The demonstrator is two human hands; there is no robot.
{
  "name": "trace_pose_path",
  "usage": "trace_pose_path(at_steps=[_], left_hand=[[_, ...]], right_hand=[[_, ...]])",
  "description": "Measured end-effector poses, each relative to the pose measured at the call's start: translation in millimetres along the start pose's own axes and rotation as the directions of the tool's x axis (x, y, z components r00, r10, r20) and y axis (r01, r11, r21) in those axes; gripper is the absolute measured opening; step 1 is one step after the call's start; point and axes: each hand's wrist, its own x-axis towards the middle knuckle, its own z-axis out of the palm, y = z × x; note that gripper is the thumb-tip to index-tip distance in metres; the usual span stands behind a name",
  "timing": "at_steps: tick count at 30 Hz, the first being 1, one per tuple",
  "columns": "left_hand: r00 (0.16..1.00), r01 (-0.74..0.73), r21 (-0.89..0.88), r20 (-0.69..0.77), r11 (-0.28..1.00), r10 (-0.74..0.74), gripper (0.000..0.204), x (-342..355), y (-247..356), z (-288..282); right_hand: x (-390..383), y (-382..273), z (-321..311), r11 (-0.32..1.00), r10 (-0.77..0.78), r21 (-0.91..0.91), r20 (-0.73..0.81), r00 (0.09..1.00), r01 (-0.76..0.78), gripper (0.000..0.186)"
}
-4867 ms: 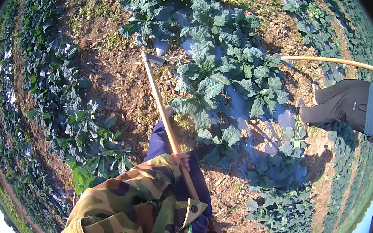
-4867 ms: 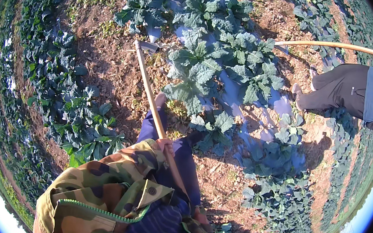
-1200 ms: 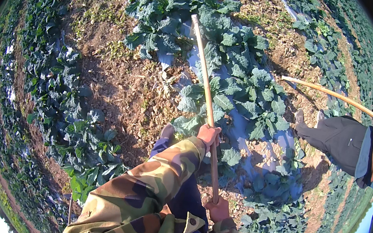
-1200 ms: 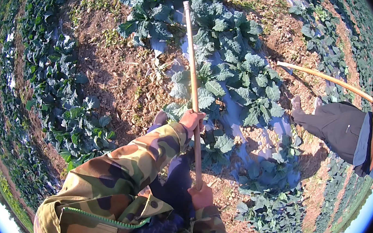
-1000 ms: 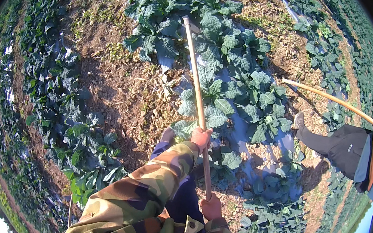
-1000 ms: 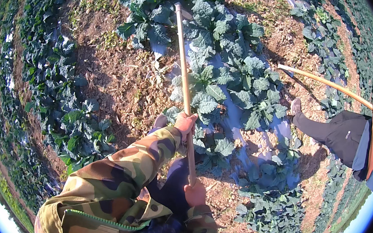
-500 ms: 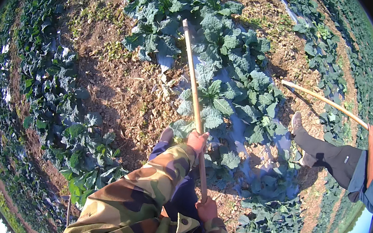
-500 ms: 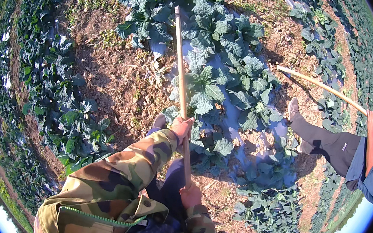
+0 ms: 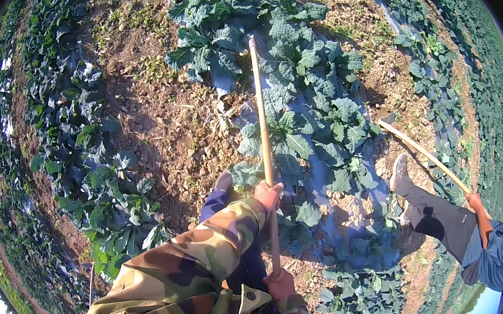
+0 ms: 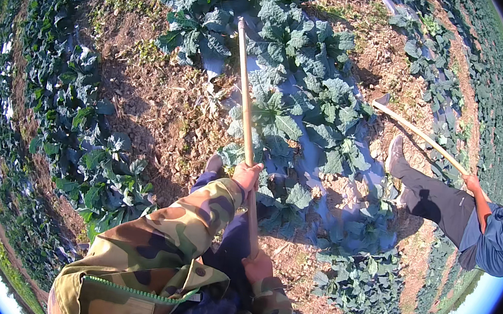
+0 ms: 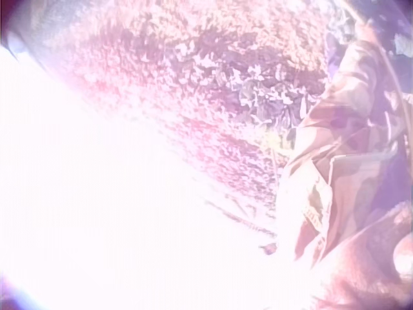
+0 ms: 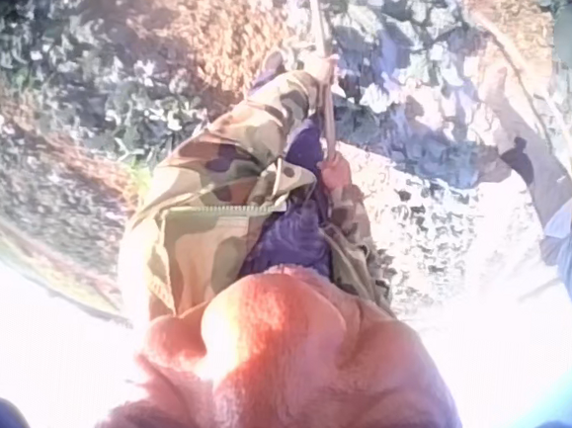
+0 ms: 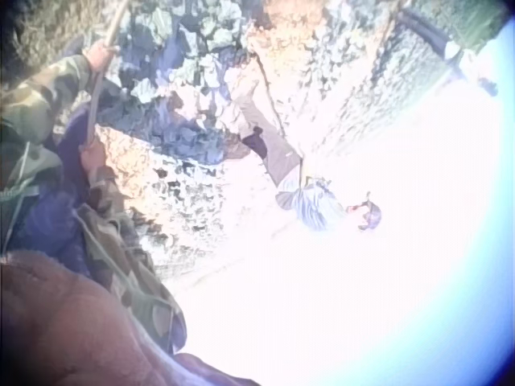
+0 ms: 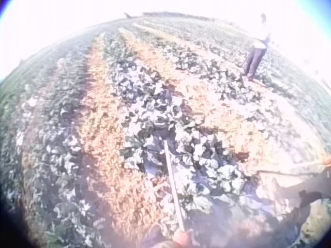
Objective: The person uses a long-handled hoe to loosen soil and remove weeds between rows of leafy green crops. The person walks forward along the row, repeatedly striking the ground with the hoe while two other workers perform the same task in adjacent rows.
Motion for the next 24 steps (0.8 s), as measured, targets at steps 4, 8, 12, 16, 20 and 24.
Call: trace_pose_path(at_steps=[4,8,12,16,20,24], left_hand=[[1.000,-0.026,-0.032,-0.014,0.999,0.025,0.020,-21,-5,1],[0.999,-0.009,0.064,-0.030,0.998,0.011,0.026,-11,3,4],[0.999,-0.037,-0.063,-0.006,0.997,0.036,0.032,15,7,4],[0.996,0.080,0.074,-0.036,0.994,-0.078,0.033,-1,-13,9],[0.999,-0.025,0.023,-0.030,0.999,0.026,0.026,-26,-19,8],[0.998,0.054,0.075,0.023,0.996,-0.055,0.028,-2,3,10]], right_hand=[[-36,-9,-16,0.995,-0.025,-0.099,0.011,1.000,0.026,0.030],[-36,-20,-22,0.998,-0.034,-0.050,0.029,0.999,0.036,0.030],[-7,-15,-17,0.995,-0.058,-0.084,-0.038,0.998,0.054,0.031],[-12,9,-17,0.980,0.016,-0.197,-0.024,1.000,-0.020,0.036],[-38,15,-19,0.993,0.008,-0.118,0.032,0.999,-0.005,0.037],[-20,2,-22,0.999,-0.040,-0.012,0.037,0.998,0.041,0.029]])
